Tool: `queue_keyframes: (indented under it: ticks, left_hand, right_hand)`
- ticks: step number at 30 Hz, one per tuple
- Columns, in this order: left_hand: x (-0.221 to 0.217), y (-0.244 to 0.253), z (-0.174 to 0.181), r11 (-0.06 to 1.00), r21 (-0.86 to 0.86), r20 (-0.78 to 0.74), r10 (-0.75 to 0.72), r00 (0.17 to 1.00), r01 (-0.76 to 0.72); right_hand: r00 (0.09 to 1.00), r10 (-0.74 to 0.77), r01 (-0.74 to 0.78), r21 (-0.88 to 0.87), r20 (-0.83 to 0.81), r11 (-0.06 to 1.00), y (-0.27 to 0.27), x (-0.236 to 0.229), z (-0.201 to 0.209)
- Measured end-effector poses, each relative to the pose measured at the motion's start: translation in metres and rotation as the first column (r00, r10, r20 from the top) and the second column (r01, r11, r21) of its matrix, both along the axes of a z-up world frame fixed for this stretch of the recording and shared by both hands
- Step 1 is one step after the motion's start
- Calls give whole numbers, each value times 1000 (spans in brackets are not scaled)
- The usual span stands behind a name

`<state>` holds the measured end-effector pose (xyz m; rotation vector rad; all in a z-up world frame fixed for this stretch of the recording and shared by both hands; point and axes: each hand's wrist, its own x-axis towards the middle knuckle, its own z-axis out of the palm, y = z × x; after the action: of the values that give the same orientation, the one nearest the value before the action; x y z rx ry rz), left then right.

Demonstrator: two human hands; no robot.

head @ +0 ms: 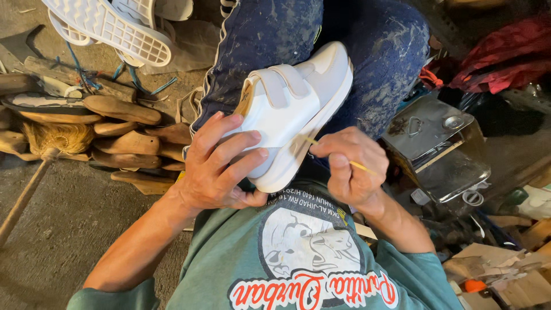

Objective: The person assembles a white shoe by applying adhesive with a small stick, hammering the upper onto a shoe last, and trimming excess material with a knife.

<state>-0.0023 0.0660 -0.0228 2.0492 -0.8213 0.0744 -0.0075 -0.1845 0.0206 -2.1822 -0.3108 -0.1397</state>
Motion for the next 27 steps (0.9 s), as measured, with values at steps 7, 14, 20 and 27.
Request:
queue_keyframes:
  ticks: [7,14,20,27]
  left_hand:
    - [2,3,-1,1000,8,13,-10,1000,9]
    - [5,6,-2,1000,-1,0,-13,1000,13]
    - [5,7,-4,1000,1,3,-15,1000,15]
    - [7,10,-6,999,5,0,-38,999,38]
  right_hand:
    - [998,-16,18,19,-68,1000,-12,8,-8]
    - [989,-105,111,51,-104,993,-14,8,-10]
    - [989,-61,73,87,-135,994,-2,4,-5]
    - [997,-30,37,99,-72,994,-11,6,-12]
